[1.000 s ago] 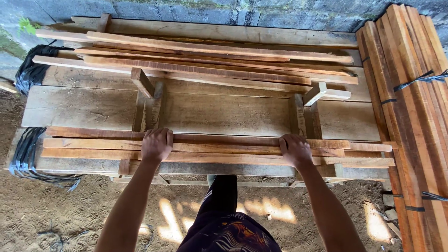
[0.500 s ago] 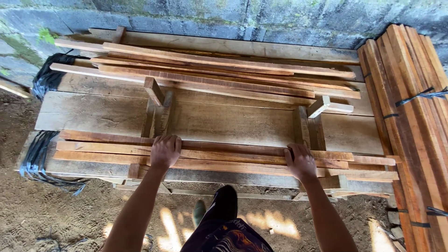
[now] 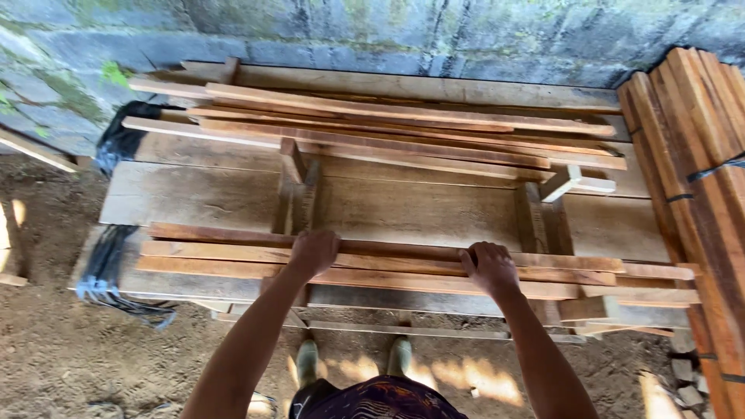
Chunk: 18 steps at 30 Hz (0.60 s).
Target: The recorder organizes and bundles several thin slats of wood together using plastic ties.
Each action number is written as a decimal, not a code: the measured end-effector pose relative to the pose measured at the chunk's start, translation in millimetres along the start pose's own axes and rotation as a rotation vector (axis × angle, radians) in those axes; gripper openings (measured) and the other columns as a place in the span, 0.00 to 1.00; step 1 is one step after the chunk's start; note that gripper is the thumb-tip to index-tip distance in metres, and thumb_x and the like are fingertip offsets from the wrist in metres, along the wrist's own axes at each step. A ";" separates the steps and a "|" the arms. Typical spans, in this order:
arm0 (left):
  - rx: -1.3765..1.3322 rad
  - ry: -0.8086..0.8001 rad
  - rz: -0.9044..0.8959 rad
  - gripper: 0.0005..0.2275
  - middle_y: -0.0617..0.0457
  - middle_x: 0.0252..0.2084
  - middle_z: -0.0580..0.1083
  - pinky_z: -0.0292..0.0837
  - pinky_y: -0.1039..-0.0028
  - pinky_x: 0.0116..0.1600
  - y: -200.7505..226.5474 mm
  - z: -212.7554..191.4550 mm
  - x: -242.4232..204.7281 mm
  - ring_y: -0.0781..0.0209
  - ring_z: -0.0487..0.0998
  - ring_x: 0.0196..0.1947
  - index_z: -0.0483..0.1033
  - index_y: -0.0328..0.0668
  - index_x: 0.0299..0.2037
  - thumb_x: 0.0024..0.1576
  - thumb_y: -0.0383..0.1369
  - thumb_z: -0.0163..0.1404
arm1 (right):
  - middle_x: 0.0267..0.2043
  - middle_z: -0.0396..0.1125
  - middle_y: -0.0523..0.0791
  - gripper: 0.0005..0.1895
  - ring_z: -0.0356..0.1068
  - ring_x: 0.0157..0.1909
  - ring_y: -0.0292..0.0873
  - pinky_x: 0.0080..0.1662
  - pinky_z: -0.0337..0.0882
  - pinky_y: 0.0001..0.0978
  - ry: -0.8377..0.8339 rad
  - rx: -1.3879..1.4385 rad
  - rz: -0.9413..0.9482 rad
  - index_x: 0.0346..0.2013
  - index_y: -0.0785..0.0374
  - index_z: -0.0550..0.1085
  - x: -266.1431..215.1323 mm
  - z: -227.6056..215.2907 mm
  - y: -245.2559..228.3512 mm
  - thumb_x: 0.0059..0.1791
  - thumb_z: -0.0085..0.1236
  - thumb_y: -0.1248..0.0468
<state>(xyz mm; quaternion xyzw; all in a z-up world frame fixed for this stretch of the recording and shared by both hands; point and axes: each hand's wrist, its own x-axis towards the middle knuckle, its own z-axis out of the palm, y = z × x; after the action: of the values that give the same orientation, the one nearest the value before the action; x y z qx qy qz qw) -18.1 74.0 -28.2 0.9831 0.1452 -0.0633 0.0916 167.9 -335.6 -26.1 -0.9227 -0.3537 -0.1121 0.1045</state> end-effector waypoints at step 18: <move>-0.037 0.164 -0.042 0.23 0.56 0.40 0.78 0.64 0.64 0.69 -284.4 -33.4 -69.2 0.59 0.81 0.51 0.76 0.54 0.42 0.69 0.57 0.32 | 0.39 0.70 0.46 0.32 0.74 0.51 0.50 0.56 0.68 0.46 -0.293 -0.074 -0.030 0.41 0.56 0.71 66.9 53.9 -268.5 0.57 0.29 0.34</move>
<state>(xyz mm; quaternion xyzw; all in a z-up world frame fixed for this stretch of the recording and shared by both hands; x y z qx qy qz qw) -165.0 329.2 -31.2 0.9798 0.1741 0.0184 0.0962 42.0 -83.4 -28.2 -0.9271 -0.3744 0.0094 0.0159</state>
